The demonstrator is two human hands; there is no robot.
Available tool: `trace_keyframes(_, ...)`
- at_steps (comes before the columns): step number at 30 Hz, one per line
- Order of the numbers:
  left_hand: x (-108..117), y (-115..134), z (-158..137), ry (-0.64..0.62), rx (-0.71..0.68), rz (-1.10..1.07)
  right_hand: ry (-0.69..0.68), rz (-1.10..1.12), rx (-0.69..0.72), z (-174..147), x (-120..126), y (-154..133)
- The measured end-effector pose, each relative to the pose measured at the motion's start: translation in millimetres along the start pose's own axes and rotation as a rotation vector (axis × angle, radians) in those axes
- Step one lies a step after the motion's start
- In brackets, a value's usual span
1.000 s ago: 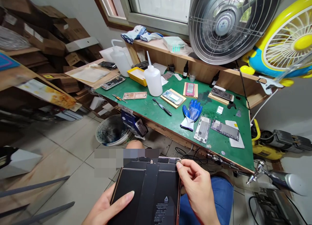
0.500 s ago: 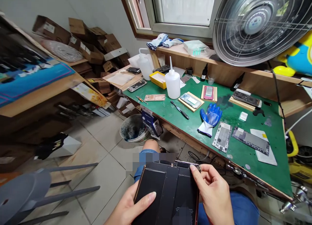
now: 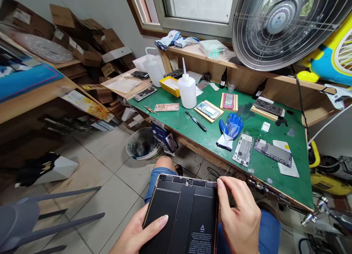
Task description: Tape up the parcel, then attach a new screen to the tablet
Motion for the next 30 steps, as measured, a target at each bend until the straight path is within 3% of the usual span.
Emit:
trace_keyframes(3,-1.6,-0.1,0.3,-0.007,-0.012,0.041,-0.130,-0.073,0.470,6.4,-11.2,-48.6)
trace_keyframes(8,-8.7,11.5,1.9,-0.022,-0.139,0.145,-0.366,-0.170,0.750,4.3,-38.5,-68.5)
trace_keyframes(16,-14.5,15.0,5.5,-0.089,-0.224,0.266,-0.394,-0.339,0.908,6.1,-50.1,-84.0)
trace_keyframes(25,-7.0,22.1,-1.4,0.084,-0.282,0.398,-0.480,-0.632,1.013,-8.5,-74.0,-86.3)
trace_keyframes(30,-12.3,20.5,4.4,0.016,-0.274,0.351,-0.532,-0.702,1.069,-15.3,-85.3,-88.1)
Point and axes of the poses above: each hand's wrist, its own z-axis towards the middle knuckle, its own x-axis out of the back of the hand, y = z × x, the point moved 10 cm from there along z, towards the middle knuckle, and after that the axes turned 8 degrees about x, right-handed, at the moved point
